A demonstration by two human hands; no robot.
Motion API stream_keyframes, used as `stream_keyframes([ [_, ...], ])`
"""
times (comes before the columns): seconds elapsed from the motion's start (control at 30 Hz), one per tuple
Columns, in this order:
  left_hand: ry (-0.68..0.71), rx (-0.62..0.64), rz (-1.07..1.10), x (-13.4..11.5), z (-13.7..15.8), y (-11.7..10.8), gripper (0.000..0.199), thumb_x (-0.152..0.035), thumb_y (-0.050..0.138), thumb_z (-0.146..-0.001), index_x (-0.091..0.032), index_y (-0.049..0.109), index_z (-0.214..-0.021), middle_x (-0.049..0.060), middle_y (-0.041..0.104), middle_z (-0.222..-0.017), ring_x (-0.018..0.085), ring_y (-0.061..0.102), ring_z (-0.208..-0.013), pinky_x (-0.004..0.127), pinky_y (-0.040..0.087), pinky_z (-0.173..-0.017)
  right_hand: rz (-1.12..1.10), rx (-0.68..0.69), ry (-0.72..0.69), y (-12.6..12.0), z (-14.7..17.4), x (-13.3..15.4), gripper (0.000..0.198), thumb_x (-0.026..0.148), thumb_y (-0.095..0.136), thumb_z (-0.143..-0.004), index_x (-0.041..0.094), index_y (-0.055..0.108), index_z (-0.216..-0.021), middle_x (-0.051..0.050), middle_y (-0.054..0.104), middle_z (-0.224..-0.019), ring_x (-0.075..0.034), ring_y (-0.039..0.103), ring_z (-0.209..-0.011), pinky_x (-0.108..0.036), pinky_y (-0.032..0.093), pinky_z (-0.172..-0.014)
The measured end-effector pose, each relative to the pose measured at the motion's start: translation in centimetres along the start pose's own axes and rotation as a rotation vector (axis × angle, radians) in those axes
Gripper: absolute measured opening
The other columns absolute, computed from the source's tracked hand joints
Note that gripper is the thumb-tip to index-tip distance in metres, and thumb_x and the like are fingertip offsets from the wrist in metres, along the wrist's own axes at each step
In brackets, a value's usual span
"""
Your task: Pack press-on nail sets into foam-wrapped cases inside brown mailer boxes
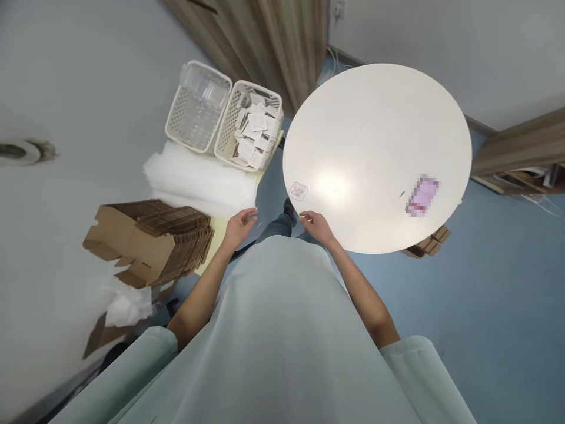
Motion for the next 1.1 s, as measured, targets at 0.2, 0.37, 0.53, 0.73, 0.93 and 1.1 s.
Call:
stream_keyframes([
  [0.2,-0.086,-0.28,-0.088,4.7,-0.6,-8.6,0.04,-0.028,0.064,-0.095,-0.016,0.07,-0.133,0.016,0.075,-0.139,0.028,0.074,-0.121,0.041,0.057,-0.11,0.169,0.111,-0.05,2.8,-0.6,2.4,0.031,0.041,0.063,-0.102,0.021,0.077,-0.121,-0.007,0.079,-0.108,-0.018,0.073,-0.076,-0.034,0.056,-0.081],
  [0.37,-0.106,-0.345,-0.206,8.0,-5.0,-13.3,0.051,-0.026,0.065,-0.093,-0.012,0.064,-0.142,0.021,0.068,-0.142,0.033,0.071,-0.125,0.047,0.053,-0.115,0.204,0.06,-0.073,4.9,-1.0,4.0,0.033,0.044,0.063,-0.101,0.023,0.078,-0.122,-0.005,0.079,-0.107,-0.019,0.073,-0.08,-0.034,0.056,-0.08],
  [0.53,-0.071,-0.335,-0.234,9.2,-11.0,-14.5,0.061,-0.024,0.071,-0.088,-0.009,0.059,-0.145,0.026,0.058,-0.151,0.043,0.057,-0.142,0.057,0.04,-0.127,0.144,-0.028,-0.053,7.4,-0.8,5.6,0.037,0.045,0.063,-0.1,0.021,0.076,-0.125,-0.006,0.079,-0.107,-0.02,0.075,-0.083,-0.033,0.056,-0.078],
  [0.73,-0.016,-0.4,-0.189,9.3,-12.8,-13.6,0.068,-0.03,0.077,-0.086,-0.011,0.052,-0.146,0.027,0.051,-0.153,0.046,0.049,-0.146,0.061,0.039,-0.126,0.111,-0.092,-0.024,10.6,-0.7,7.0,0.04,0.048,0.063,-0.1,0.021,0.074,-0.127,-0.005,0.079,-0.107,-0.02,0.077,-0.084,-0.032,0.057,-0.078],
  [0.93,0.027,-0.396,-0.249,9.6,-12.4,-13.4,0.036,-0.029,0.068,-0.095,-0.017,0.061,-0.128,0.022,0.06,-0.138,0.041,0.054,-0.137,0.055,0.044,-0.12,0.094,-0.156,-0.008,11.7,-0.7,7.6,0.042,0.05,0.063,-0.1,0.021,0.073,-0.129,-0.006,0.079,-0.109,-0.02,0.077,-0.087,-0.03,0.056,-0.074],
  [1.1,0.012,-0.316,-0.216,9.7,-12.2,-13.6,0.017,-0.029,0.054,-0.102,-0.022,0.066,-0.113,0.015,0.071,-0.123,0.035,0.065,-0.119,0.05,0.05,-0.109,0.089,-0.165,-0.021,12.6,-0.7,8.1,0.04,0.05,0.063,-0.101,0.022,0.074,-0.128,-0.006,0.08,-0.11,-0.02,0.076,-0.087,-0.029,0.055,-0.069],
])
Point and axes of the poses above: each hand's wrist, its own z-axis away from the middle knuckle, its own y-axis out of the palm, x = y × z, the point moved 10 cm from there along -z, towards the middle knuckle
